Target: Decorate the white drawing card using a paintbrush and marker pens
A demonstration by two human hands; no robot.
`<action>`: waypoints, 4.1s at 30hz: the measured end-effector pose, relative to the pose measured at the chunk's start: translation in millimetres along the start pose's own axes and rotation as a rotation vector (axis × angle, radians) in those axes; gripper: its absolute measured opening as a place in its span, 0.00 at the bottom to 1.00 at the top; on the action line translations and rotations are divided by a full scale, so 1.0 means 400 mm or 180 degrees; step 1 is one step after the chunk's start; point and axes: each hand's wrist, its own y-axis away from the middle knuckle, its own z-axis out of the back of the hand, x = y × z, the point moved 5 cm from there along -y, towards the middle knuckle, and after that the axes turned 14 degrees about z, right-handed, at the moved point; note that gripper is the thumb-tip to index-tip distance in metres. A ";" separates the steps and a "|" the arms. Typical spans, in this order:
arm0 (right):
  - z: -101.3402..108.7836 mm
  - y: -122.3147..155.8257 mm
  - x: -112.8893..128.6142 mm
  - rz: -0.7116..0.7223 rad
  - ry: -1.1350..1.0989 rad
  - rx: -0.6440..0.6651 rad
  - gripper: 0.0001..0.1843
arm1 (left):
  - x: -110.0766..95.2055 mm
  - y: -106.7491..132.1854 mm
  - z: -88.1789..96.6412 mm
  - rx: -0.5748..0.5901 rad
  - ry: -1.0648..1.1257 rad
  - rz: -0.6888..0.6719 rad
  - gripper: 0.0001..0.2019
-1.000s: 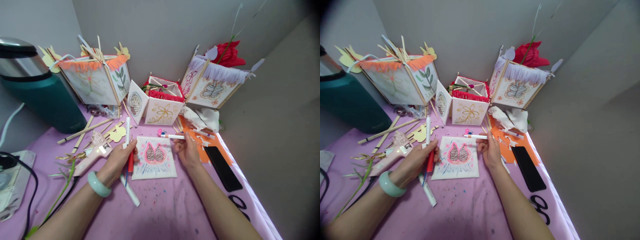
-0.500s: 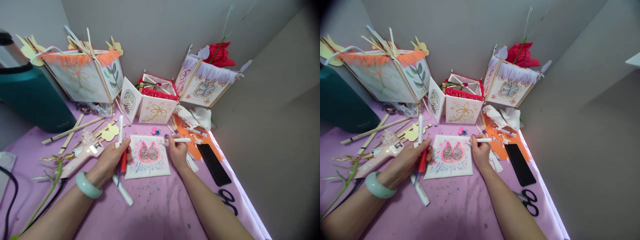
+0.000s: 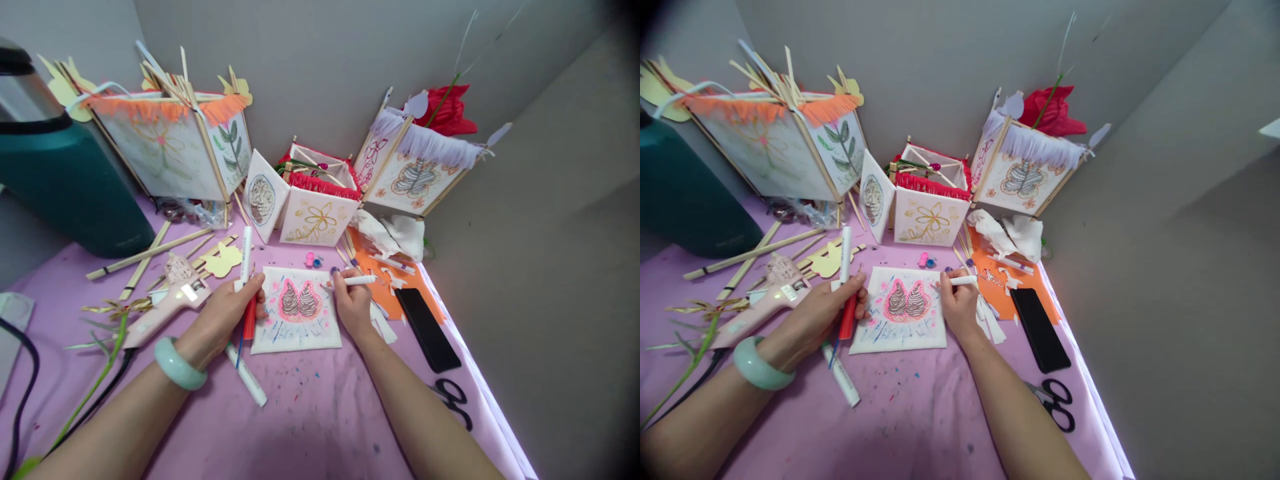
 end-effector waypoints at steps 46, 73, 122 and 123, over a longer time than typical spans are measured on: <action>-0.011 0.007 -0.013 0.0180 0.0242 0.0213 0.10 | 0.008 -0.011 0.002 0.0036 -0.0058 -0.0009 0.20; -0.011 0.006 -0.010 0.0191 0.0320 0.0200 0.10 | 0.006 -0.008 0.004 0.0014 -0.0073 -0.0007 0.20; 0.003 0.001 -0.010 0.0102 0.0175 0.0069 0.13 | 0.005 -0.008 0.002 -0.0002 -0.0050 0.0041 0.20; 0.006 0.000 -0.008 0.0117 0.0182 0.0014 0.13 | 0.006 -0.008 0.002 -0.0006 -0.0047 0.0041 0.20</action>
